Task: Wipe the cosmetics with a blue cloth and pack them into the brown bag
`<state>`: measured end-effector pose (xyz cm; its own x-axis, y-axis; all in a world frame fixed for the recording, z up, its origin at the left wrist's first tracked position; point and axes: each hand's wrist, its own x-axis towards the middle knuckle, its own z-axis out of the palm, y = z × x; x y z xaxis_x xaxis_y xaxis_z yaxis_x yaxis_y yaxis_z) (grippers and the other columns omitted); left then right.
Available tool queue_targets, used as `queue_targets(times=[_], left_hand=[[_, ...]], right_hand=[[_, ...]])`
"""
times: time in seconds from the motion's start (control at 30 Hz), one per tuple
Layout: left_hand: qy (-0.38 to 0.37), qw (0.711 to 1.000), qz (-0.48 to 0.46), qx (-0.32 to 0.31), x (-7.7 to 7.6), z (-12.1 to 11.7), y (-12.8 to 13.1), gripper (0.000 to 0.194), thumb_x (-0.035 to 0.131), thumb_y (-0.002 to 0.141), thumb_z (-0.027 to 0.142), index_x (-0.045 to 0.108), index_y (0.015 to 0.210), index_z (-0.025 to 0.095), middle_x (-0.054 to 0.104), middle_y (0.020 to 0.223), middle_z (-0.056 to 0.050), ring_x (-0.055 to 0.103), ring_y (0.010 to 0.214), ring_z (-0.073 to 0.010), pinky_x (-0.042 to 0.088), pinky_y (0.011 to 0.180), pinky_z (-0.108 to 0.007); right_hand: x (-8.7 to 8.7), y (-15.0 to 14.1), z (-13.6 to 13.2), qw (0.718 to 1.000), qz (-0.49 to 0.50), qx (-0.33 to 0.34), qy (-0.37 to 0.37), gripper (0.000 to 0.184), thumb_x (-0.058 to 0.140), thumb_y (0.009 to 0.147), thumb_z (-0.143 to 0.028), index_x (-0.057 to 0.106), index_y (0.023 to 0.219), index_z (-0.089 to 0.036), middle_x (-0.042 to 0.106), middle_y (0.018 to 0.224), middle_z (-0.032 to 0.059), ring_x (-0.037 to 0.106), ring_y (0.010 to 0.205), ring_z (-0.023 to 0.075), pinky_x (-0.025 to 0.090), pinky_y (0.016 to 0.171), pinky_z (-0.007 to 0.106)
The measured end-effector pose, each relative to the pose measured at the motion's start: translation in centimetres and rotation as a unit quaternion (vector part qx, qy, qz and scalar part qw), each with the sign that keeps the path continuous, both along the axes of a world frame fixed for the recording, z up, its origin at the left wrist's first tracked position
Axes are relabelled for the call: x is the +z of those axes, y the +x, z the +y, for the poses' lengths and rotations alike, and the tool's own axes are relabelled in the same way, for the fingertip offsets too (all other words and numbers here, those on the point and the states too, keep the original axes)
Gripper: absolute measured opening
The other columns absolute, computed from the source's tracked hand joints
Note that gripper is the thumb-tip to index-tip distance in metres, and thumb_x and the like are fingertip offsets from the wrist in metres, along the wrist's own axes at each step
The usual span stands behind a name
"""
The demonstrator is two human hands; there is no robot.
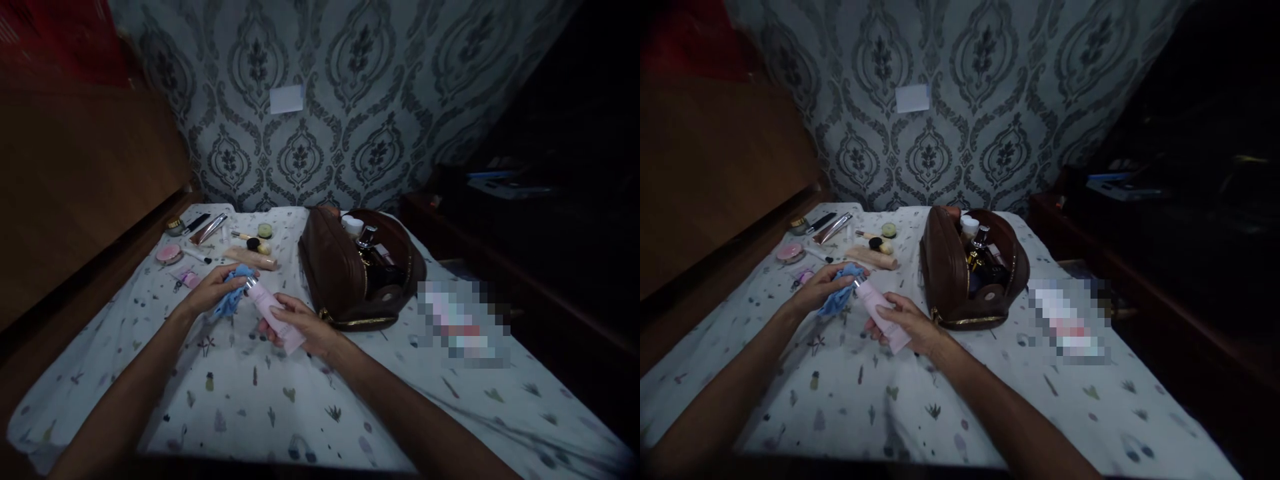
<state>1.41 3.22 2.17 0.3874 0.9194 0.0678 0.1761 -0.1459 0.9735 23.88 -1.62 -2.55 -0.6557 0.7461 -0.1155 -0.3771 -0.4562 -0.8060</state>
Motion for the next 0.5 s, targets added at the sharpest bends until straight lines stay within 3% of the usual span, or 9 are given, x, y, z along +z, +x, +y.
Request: queue_targets(times=[0.17, 0.33, 0.5], left_hand=[[0.030, 0.999, 0.042, 0.002, -0.18, 0.00, 0.40, 0.043, 0.067, 0.080, 0.056, 0.071, 0.092, 0.016, 0.065, 0.076, -0.002, 0.056, 0.068, -0.0165, 0.045, 0.060, -0.025], [0.048, 0.997, 0.054, 0.023, -0.22, 0.19, 0.64, 0.044, 0.067, 0.077, 0.061, 0.062, 0.076, 0.017, 0.053, 0.063, 0.003, 0.045, 0.058, -0.0126, 0.037, 0.053, -0.023], [0.020, 0.998, 0.045, 0.030, -0.39, 0.33, 0.47, 0.046, 0.072, 0.074, 0.058, 0.069, 0.089, 0.015, 0.062, 0.072, 0.001, 0.053, 0.064, -0.0144, 0.043, 0.059, -0.024]], right_hand=[[-0.54, -0.35, 0.11, 0.992, -0.055, -0.075, 0.088, 0.048, 0.083, 0.070, -0.047, 0.054, 0.097, -0.020, 0.070, 0.075, -0.0009, 0.058, 0.055, 0.0104, 0.040, 0.049, 0.019], [-0.54, -0.49, 0.17, 0.983, -0.087, -0.101, 0.126, 0.048, 0.083, 0.069, -0.048, 0.058, 0.098, -0.020, 0.067, 0.079, -0.0009, 0.060, 0.062, 0.0126, 0.044, 0.051, 0.021], [-0.64, -0.41, 0.39, 0.983, -0.081, -0.121, 0.112, 0.049, 0.087, 0.063, -0.047, 0.066, 0.095, -0.017, 0.060, 0.080, -0.0017, 0.058, 0.070, 0.0136, 0.050, 0.054, 0.022]])
